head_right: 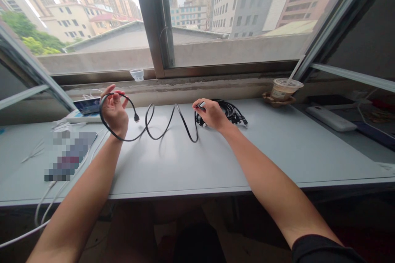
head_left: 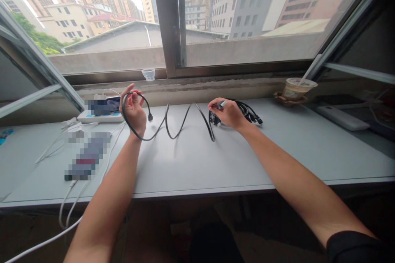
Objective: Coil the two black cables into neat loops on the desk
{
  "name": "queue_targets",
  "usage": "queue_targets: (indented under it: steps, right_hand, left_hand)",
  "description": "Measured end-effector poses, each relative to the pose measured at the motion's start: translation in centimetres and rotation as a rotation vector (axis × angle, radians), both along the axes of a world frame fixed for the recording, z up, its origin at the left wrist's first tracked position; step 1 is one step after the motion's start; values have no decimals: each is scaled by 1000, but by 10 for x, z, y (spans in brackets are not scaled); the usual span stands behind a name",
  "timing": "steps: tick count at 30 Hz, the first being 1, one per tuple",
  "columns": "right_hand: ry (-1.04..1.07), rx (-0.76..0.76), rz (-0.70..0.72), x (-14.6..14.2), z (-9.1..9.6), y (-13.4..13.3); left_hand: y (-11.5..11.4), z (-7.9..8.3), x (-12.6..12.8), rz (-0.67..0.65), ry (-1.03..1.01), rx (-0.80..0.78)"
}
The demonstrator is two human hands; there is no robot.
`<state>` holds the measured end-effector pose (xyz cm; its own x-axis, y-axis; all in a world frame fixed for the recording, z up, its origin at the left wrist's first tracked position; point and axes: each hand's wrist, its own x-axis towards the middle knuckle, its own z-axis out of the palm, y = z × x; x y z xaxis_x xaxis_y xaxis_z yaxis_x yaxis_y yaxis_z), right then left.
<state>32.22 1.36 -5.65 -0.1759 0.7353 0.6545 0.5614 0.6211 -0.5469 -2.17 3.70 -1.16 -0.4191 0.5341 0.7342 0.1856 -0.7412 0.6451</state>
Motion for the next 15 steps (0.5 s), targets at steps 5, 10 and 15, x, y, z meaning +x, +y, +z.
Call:
queue_targets:
  steps: [5,10,15]
  right_hand:
    - [-14,-4,-18,-1,-1,-1]
    - [48,-12,2,-5,-2,-2]
    - [55,-3,-24,-6,-4,-1]
  left_hand:
    - [-1,-6,9,-65,43,-20]
    - [-3,-2,10,-84,12,-21]
    - [-3,1,10,-75,-12,-21]
